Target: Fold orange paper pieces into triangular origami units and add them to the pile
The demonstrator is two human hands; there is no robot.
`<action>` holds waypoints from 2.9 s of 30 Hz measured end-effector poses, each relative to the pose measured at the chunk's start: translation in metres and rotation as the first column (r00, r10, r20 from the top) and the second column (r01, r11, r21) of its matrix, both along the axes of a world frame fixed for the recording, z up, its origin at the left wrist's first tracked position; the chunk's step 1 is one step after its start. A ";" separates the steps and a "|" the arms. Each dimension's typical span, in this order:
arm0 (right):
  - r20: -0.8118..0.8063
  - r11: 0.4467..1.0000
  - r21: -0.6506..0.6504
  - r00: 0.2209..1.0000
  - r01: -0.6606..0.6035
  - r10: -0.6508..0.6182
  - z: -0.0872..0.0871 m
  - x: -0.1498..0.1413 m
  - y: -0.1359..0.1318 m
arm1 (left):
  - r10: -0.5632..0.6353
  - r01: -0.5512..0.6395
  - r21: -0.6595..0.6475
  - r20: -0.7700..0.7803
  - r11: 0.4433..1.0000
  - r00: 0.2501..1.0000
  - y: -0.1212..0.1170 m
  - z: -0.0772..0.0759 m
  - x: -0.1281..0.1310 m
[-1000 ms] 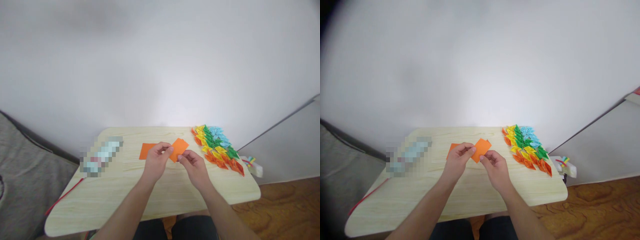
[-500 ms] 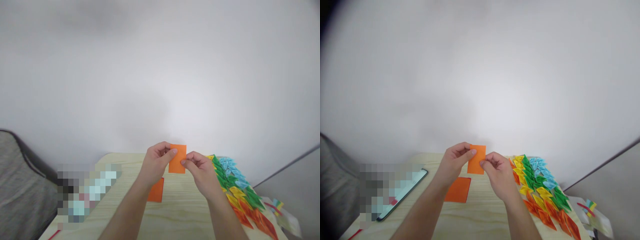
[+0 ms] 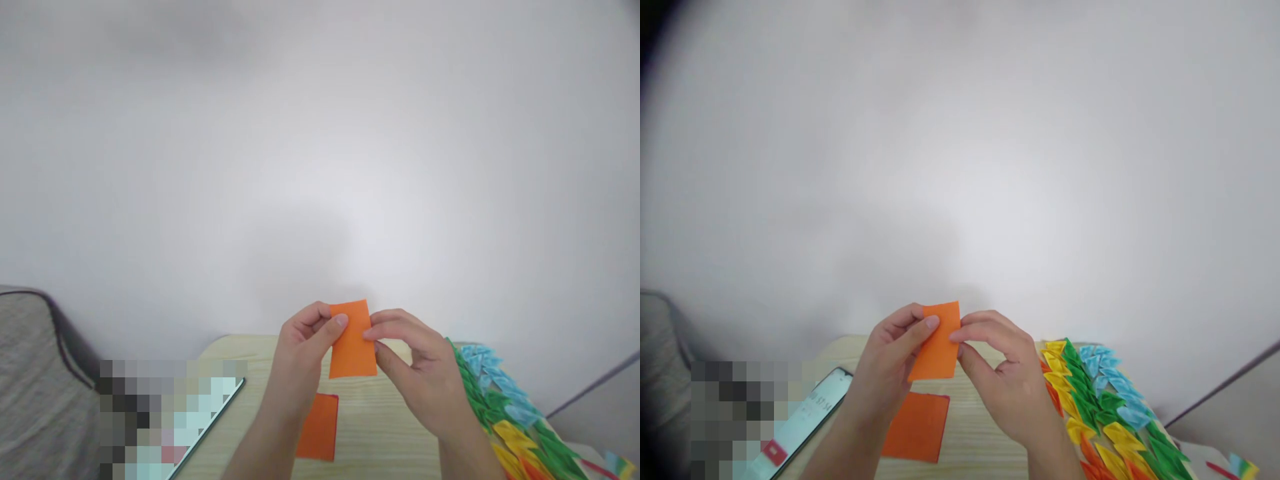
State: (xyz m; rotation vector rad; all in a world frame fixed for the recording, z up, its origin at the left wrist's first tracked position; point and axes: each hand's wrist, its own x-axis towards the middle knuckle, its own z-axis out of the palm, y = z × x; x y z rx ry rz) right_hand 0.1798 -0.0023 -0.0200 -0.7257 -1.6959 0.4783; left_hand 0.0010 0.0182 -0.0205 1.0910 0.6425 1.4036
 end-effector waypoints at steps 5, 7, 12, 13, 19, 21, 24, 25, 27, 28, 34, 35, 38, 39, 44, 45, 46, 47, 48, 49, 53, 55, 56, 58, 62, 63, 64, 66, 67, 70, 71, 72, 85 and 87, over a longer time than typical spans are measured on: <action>0.013 1.000 -0.024 1.000 -0.020 0.020 0.001 0.006 -0.008 | -0.022 0.022 0.010 -0.038 1.000 0.999 -0.008 0.001 -0.001; -0.004 0.998 -0.047 0.999 -0.035 0.035 0.000 0.006 -0.009 | -0.047 0.048 0.018 -0.048 0.999 0.998 -0.008 0.000 -0.001; -0.042 0.996 -0.056 0.997 -0.065 0.062 0.000 0.004 -0.012 | -0.006 0.006 -0.004 -0.029 1.000 1.000 -0.010 -0.004 0.003; -0.050 0.996 -0.052 0.997 -0.067 0.065 0.001 0.004 -0.012 | 0.019 -0.019 -0.004 -0.029 1.000 0.999 -0.011 -0.005 0.005; -0.071 0.994 -0.043 0.993 -0.097 0.094 0.004 0.007 -0.013 | 0.112 -0.111 0.022 -0.045 0.994 0.993 -0.014 -0.007 0.010; -0.090 0.991 -0.079 0.991 -0.108 0.101 0.003 0.009 -0.014 | 0.105 -0.102 0.046 -0.059 0.994 0.993 -0.014 -0.008 0.010; -0.150 0.981 -0.155 0.984 -0.119 0.096 0.002 0.010 -0.017 | 0.067 -0.058 0.089 -0.095 0.994 0.993 -0.014 -0.009 0.008; -0.168 0.978 -0.171 0.981 -0.121 0.092 0.001 0.011 -0.018 | 0.046 -0.035 0.095 -0.111 0.995 0.993 -0.014 -0.009 0.007; -0.174 0.978 -0.178 0.982 -0.109 0.078 0.001 0.011 -0.020 | 0.005 0.009 0.091 -0.155 0.996 0.988 -0.015 -0.008 0.004; -0.157 0.980 -0.173 0.985 -0.094 0.066 0.002 0.012 -0.021 | -0.012 0.028 0.086 -0.181 0.996 0.983 -0.015 -0.007 0.003; 0.022 0.987 -0.164 1.000 -0.007 0.011 0.006 0.014 -0.026 | -0.057 0.098 0.112 -0.327 0.989 0.943 -0.020 -0.001 -0.007; 0.028 0.986 -0.166 1.000 0.010 -0.005 0.006 0.013 -0.026 | -0.049 0.094 0.120 -0.335 0.988 0.941 -0.021 0.000 -0.008; -0.007 0.981 -0.185 0.998 0.060 -0.062 0.005 0.011 -0.027 | -0.017 0.067 0.132 -0.349 0.989 0.937 -0.025 0.001 -0.010; -0.022 0.978 -0.195 0.997 0.071 -0.077 0.004 0.010 -0.028 | -0.009 0.060 0.135 -0.350 0.989 0.937 -0.026 0.001 -0.010; -0.046 0.971 -0.224 0.994 0.087 -0.099 0.005 0.008 -0.029 | 0.000 0.053 0.154 -0.326 0.987 0.946 -0.030 0.002 -0.011; -0.046 0.971 -0.225 0.994 0.087 -0.100 0.005 0.008 -0.029 | -0.002 0.055 0.155 -0.326 0.986 0.945 -0.030 0.002 -0.011; -0.046 0.970 -0.225 0.993 0.091 -0.104 0.005 0.008 -0.030 | -0.001 0.055 0.154 -0.331 0.987 0.944 -0.030 0.003 -0.011; -0.046 0.969 -0.227 0.993 0.096 -0.109 0.005 0.008 -0.030 | 0.000 0.055 0.154 -0.341 0.987 0.940 -0.030 0.004 -0.011; -0.045 0.968 -0.229 0.992 0.100 -0.114 0.006 0.008 -0.031 | 0.002 0.055 0.152 -0.354 0.987 0.935 -0.030 0.004 -0.011; -0.045 0.968 -0.230 0.992 0.104 -0.117 0.006 0.008 -0.031 | 0.010 0.051 0.156 -0.365 0.986 0.931 -0.030 0.005 -0.011; -0.007 0.956 -0.267 0.992 0.120 -0.127 0.010 0.006 -0.034 | 0.074 0.006 0.204 -0.384 0.979 0.920 -0.031 0.005 -0.012; 0.019 0.948 -0.291 0.991 0.129 -0.129 0.012 0.006 -0.036 | 0.095 0.003 0.232 -0.410 0.973 0.907 -0.032 0.004 -0.012; 0.029 0.945 -0.300 0.991 0.131 -0.129 0.012 0.006 -0.037 | 0.100 0.008 0.242 -0.431 0.970 0.897 -0.032 0.004 -0.011; 0.040 0.943 -0.305 0.991 0.136 -0.131 0.013 0.006 -0.037 | 0.108 0.023 0.265 -0.471 0.964 0.876 -0.033 0.005 -0.010; 0.046 0.948 -0.291 0.991 0.133 -0.125 0.012 0.006 -0.037 | 0.128 0.030 0.298 -0.494 0.954 0.860 -0.033 0.006 -0.008; 0.037 0.950 -0.282 0.991 0.131 -0.125 0.012 0.006 -0.037 | 0.132 0.029 0.306 -0.492 0.952 0.861 -0.033 0.006 -0.008; 0.024 0.953 -0.276 0.992 0.127 -0.125 0.011 0.005 -0.037 | 0.134 0.029 0.313 -0.488 0.949 0.862 -0.033 0.005 -0.008; -0.016 0.957 -0.269 0.993 0.108 -0.117 0.011 0.005 -0.037 | 0.139 0.026 0.327 -0.469 0.945 0.872 -0.033 0.005 -0.008; -0.038 0.958 -0.272 0.994 0.090 -0.104 0.011 0.004 -0.036 | 0.140 0.022 0.334 -0.453 0.942 0.881 -0.034 0.005 -0.008; -0.064 0.953 -0.302 0.997 0.029 -0.051 0.013 0.006 -0.036 | 0.137 0.008 0.348 -0.391 0.937 0.910 -0.035 0.005 -0.008; -0.055 0.951 -0.310 0.998 0.020 -0.039 0.013 0.006 -0.036 | 0.140 -0.002 0.352 -0.369 0.936 0.919 -0.035 0.005 -0.007; -0.042 0.949 -0.316 0.999 0.017 -0.032 0.014 0.007 -0.036 | 0.146 -0.013 0.355 -0.350 0.935 0.925 -0.035 0.005 -0.007; -0.030 0.977 -0.211 0.999 0.024 -0.031 0.016 0.008 -0.034 | 0.113 -0.001 0.337 -0.314 0.941 0.943 -0.034 0.008 -0.006; -0.048 0.979 -0.203 0.999 0.007 -0.017 0.016 0.008 -0.034 | 0.104 0.004 0.327 -0.311 0.945 0.945 -0.034 0.010 -0.006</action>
